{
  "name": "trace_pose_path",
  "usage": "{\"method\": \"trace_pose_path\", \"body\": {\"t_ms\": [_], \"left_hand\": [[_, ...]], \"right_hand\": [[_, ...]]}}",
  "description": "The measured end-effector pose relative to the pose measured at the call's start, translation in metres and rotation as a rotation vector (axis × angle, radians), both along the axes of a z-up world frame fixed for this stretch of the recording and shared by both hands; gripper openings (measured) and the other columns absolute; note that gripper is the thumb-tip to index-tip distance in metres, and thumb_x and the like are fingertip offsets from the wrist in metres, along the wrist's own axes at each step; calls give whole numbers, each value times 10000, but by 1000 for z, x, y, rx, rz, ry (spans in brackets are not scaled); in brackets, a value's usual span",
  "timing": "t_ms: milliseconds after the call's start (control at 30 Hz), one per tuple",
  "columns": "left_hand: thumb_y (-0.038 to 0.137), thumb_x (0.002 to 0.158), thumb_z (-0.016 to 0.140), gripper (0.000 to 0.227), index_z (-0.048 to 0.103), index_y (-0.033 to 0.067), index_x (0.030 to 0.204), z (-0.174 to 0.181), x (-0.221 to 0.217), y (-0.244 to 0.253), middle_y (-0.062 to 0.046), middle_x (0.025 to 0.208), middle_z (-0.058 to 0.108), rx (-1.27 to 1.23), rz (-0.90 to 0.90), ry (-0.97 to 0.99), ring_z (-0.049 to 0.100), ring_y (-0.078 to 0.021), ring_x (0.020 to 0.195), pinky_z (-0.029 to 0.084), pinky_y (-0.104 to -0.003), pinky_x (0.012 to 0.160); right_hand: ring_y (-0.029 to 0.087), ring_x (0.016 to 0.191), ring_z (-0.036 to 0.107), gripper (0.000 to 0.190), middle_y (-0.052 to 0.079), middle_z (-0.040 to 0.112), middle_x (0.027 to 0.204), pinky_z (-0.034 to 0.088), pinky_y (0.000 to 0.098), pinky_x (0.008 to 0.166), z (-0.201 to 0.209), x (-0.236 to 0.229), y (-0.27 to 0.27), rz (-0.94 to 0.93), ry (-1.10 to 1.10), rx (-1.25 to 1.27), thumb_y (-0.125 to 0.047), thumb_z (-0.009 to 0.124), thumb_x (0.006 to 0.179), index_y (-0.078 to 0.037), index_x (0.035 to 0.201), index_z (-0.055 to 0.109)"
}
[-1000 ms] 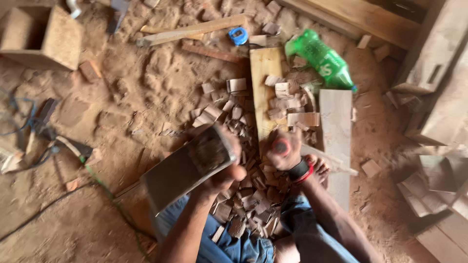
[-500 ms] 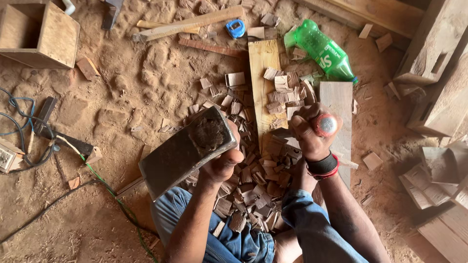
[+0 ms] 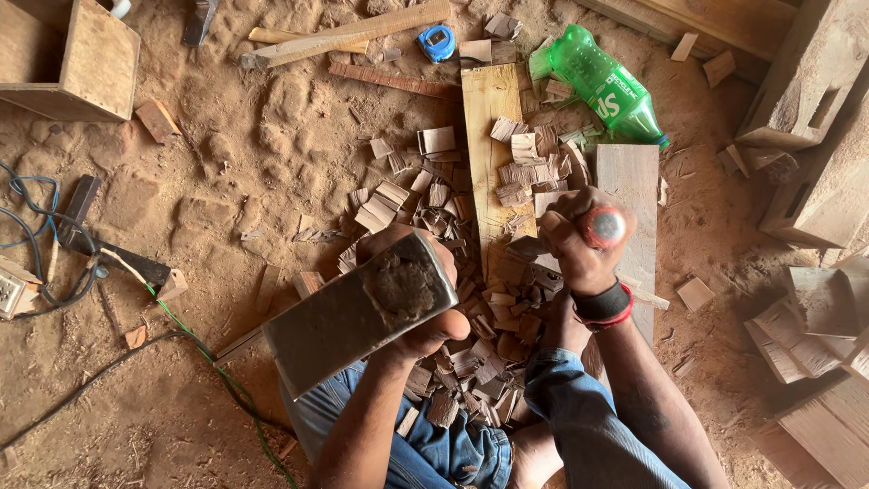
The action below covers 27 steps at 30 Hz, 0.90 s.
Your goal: The person sits on the floor and uses a chisel and mallet to carve a small wooden block. They repeatedly strike the chisel to remove wood chips, occasionally adjusting the block's position.
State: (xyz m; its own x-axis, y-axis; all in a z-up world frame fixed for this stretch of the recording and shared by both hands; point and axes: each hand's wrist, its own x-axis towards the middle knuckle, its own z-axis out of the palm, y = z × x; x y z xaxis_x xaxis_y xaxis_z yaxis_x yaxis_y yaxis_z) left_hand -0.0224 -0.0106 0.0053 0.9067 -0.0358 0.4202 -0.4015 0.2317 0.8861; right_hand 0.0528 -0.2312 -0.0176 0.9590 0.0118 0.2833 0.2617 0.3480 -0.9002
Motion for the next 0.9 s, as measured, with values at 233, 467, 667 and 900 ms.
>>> {"method": "trace_pose_path", "body": {"t_ms": [233, 467, 667, 900], "left_hand": [[700, 894, 708, 585, 527, 145, 879, -5, 0, 0, 51, 805, 527, -69, 5, 12, 497, -53, 673, 458, -228, 655], [747, 879, 681, 634, 545, 128, 864, -27, -2, 14, 33, 810, 548, -1078, -753, 281, 515, -62, 691, 490, -243, 719], [747, 821, 733, 672, 559, 109, 941, -25, -5, 22, 9, 931, 582, -837, -588, 327, 530, -66, 762, 483, -240, 730], [636, 877, 801, 854, 425, 64, 1387, -1, -2, 16, -10, 1000, 589, -94, 129, -18, 570, -95, 777, 516, -200, 607]], "right_hand": [[113, 624, 479, 246, 34, 494, 736, 393, 269, 517, 6, -4, -5, 19, -2, 53, 107, 654, 911, -38, 848, 466], [103, 594, 476, 236, 37, 520, 701, 394, 266, 510, 9, -4, -4, -14, -53, -56, 67, 679, 911, -28, 797, 495], [83, 552, 455, 252, 29, 511, 700, 382, 243, 477, 10, -5, -6, -9, -78, -43, 29, 704, 919, -30, 792, 493], [113, 558, 530, 100, 38, 556, 701, 431, 281, 450, 1, 7, -8, 49, -108, 38, 12, 645, 901, -20, 898, 551]]}}
